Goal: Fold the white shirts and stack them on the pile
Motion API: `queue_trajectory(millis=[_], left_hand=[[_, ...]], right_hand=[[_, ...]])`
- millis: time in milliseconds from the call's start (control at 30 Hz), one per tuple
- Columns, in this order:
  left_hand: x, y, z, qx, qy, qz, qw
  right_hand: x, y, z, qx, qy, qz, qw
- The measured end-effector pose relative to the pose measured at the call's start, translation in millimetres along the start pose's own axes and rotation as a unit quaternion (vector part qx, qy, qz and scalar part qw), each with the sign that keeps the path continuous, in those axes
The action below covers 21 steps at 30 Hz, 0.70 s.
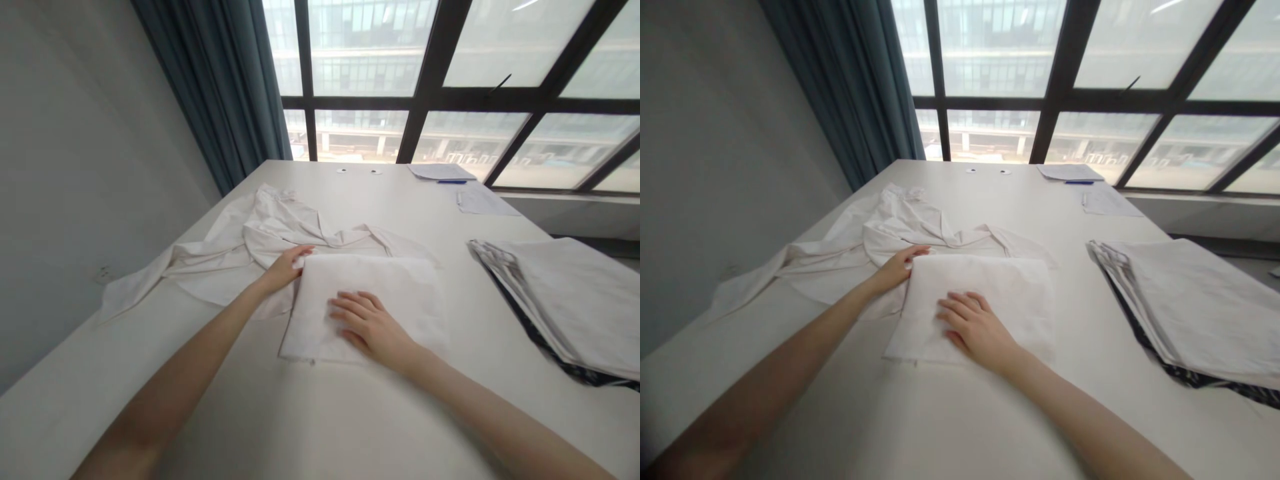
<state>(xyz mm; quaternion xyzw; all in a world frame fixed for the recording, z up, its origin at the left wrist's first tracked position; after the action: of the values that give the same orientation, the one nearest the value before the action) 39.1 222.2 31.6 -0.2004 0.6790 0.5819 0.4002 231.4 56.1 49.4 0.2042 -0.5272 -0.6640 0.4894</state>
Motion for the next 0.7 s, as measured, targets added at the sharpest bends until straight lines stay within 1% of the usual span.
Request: queue_trajectory(millis=[100, 167, 300, 400, 500, 633, 700], left_hand=[[5, -7.4, 21, 0.002, 0.016, 0.005, 1.0], [9, -9.5, 30, -0.011, 0.036, 0.011, 0.999], [18, -8.9, 45, -0.046, 0.084, 0.023, 0.995], [18, -8.1, 51, -0.046, 0.097, 0.029, 0.994], [8, -7.8, 49, -0.011, 0.079, 0.018, 0.997], [-14, -6.8, 37, 0.065, 0.013, 0.001, 0.998], [-21, -3.7, 31, 0.078, -0.014, 0.012, 0.997]], right_hand=[[-1, -19, 6, 0.057, 0.022, -0.012, 0.998], [-1, -25, 4, 0.082, 0.029, -0.006, 0.996], [1, -27, 0, 0.111, 0.037, 0.017, 0.993], [0, -27, 1, 0.121, 0.032, 0.032, 0.992], [-1, -27, 2, 0.126, 0.023, 0.045, 0.991], [-2, -28, 2, 0.129, 0.015, 0.056, 0.99], [0, -27, 1, 0.13, 0.02, 0.062, 0.989]])
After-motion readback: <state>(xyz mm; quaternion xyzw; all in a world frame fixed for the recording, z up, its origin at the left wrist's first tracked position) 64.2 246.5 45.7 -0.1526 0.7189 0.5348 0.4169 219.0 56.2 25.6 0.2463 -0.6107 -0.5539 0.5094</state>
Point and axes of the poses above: each hand's wrist, its own z-axis towards the middle knuckle, its own y-axis out of the back of the hand, x = y × z, the point moved 5 cm from there along z, towards the middle knuckle, and after that the axes turned 14 degrees about y, right-handed, at the moved point
